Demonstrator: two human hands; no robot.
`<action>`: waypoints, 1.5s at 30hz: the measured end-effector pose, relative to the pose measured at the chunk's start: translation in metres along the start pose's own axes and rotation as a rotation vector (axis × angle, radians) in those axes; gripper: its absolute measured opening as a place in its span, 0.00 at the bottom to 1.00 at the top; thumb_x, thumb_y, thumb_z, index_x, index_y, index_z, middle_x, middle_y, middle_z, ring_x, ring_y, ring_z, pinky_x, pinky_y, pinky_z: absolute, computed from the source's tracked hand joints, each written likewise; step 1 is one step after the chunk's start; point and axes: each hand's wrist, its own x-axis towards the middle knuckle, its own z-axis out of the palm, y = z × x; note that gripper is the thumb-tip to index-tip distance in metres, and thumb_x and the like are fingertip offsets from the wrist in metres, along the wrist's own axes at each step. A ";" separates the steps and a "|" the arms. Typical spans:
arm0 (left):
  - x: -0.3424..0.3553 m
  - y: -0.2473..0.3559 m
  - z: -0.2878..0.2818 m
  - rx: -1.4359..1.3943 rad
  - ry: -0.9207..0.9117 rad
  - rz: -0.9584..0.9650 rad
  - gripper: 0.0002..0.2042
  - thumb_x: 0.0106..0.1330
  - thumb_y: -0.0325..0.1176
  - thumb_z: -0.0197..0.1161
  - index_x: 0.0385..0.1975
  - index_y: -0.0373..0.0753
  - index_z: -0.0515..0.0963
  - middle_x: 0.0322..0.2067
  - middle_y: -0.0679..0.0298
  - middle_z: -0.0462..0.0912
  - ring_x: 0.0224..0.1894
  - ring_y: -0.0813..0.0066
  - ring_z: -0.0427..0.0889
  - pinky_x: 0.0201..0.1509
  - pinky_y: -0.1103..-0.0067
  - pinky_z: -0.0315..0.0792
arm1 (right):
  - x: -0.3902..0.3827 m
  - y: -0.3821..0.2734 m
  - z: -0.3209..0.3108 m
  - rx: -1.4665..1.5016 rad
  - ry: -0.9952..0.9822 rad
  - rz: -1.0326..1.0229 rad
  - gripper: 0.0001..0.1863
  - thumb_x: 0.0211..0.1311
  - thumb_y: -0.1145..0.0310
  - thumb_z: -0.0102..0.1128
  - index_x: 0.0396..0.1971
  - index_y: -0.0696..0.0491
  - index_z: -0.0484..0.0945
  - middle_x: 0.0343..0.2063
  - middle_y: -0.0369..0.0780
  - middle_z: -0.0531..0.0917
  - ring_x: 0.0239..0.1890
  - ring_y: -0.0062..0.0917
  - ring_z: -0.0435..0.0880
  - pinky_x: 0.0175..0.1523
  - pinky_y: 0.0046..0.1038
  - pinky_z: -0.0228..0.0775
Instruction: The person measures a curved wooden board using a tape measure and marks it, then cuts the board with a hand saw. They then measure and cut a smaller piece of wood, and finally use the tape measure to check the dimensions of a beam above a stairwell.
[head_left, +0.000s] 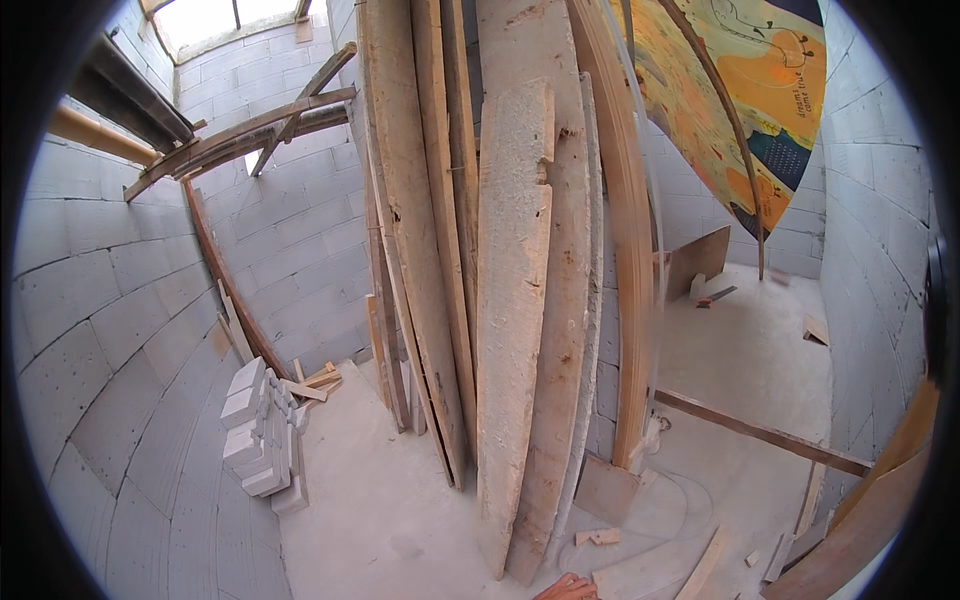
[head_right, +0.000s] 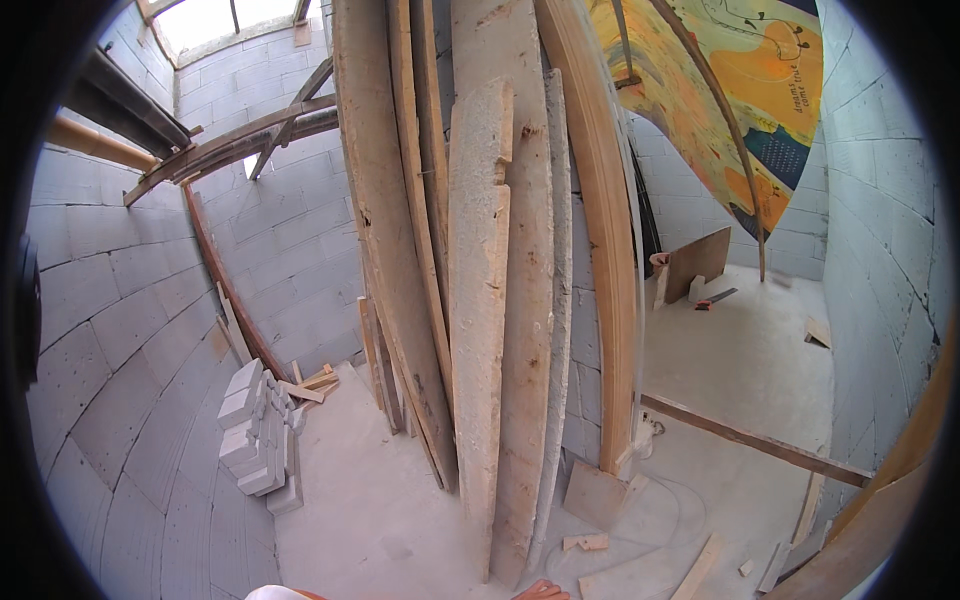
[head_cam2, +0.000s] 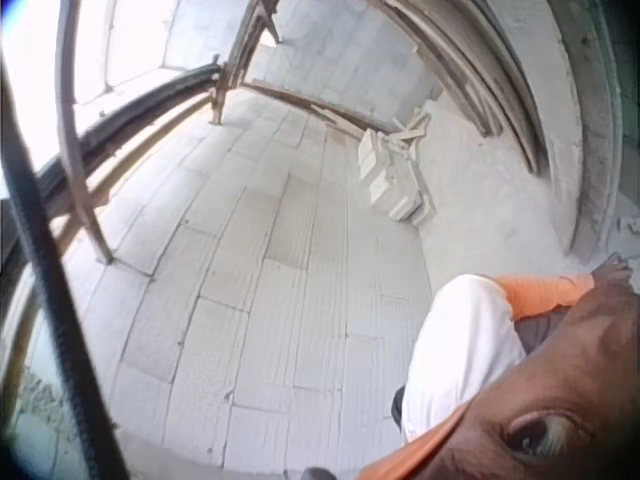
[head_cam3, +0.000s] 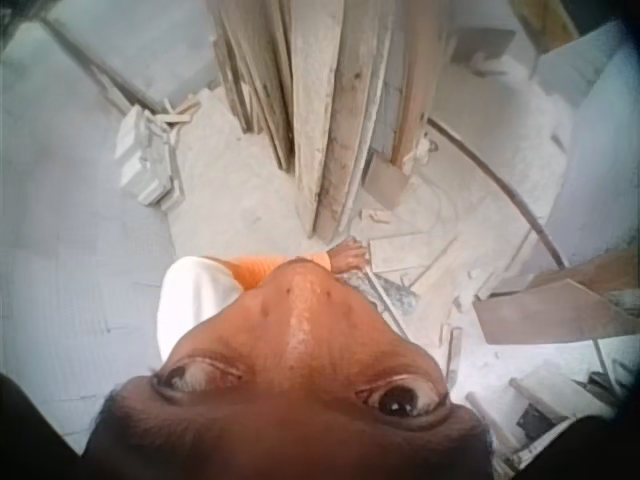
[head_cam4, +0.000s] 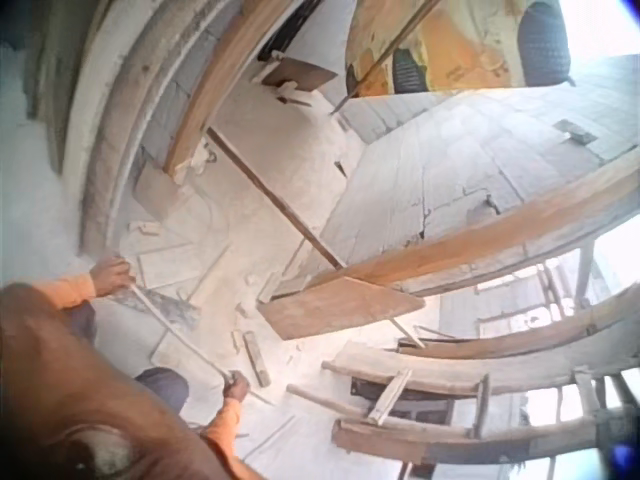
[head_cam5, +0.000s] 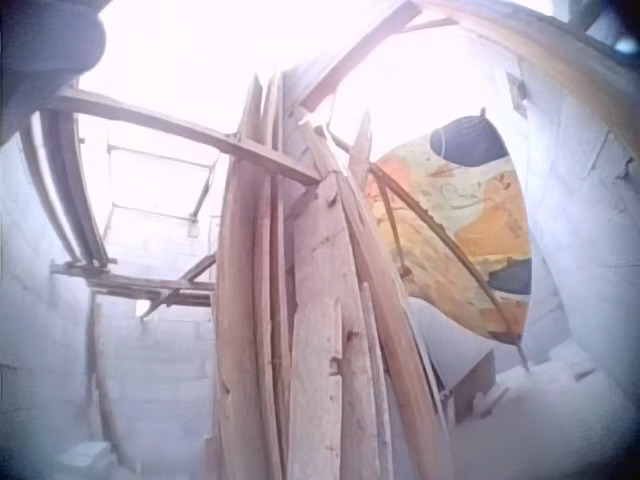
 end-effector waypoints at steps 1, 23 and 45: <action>-0.017 -0.002 -0.023 0.015 -0.015 -0.100 0.16 0.63 0.47 0.64 0.46 0.49 0.82 0.41 0.59 0.77 0.48 0.56 0.76 0.45 0.60 0.69 | 0.017 -0.039 -0.030 0.005 -0.151 0.002 0.12 0.50 0.67 0.77 0.35 0.50 0.86 0.34 0.46 0.87 0.40 0.49 0.85 0.49 0.43 0.76; -0.406 0.191 -0.554 0.129 0.597 -1.988 0.31 0.62 0.43 0.72 0.63 0.41 0.71 0.58 0.44 0.71 0.56 0.42 0.72 0.62 0.56 0.70 | 0.089 -0.628 -0.228 0.122 -0.642 -0.433 0.16 0.66 0.61 0.60 0.50 0.53 0.78 0.40 0.51 0.83 0.45 0.50 0.82 0.47 0.43 0.78; -0.514 0.039 -0.662 -0.330 0.851 -2.200 0.18 0.66 0.44 0.71 0.45 0.35 0.81 0.34 0.55 0.89 0.33 0.64 0.89 0.42 0.72 0.83 | 0.166 -0.999 -0.031 -0.233 -0.762 -0.303 0.25 0.64 0.46 0.64 0.46 0.54 0.79 0.39 0.53 0.86 0.40 0.54 0.84 0.46 0.48 0.76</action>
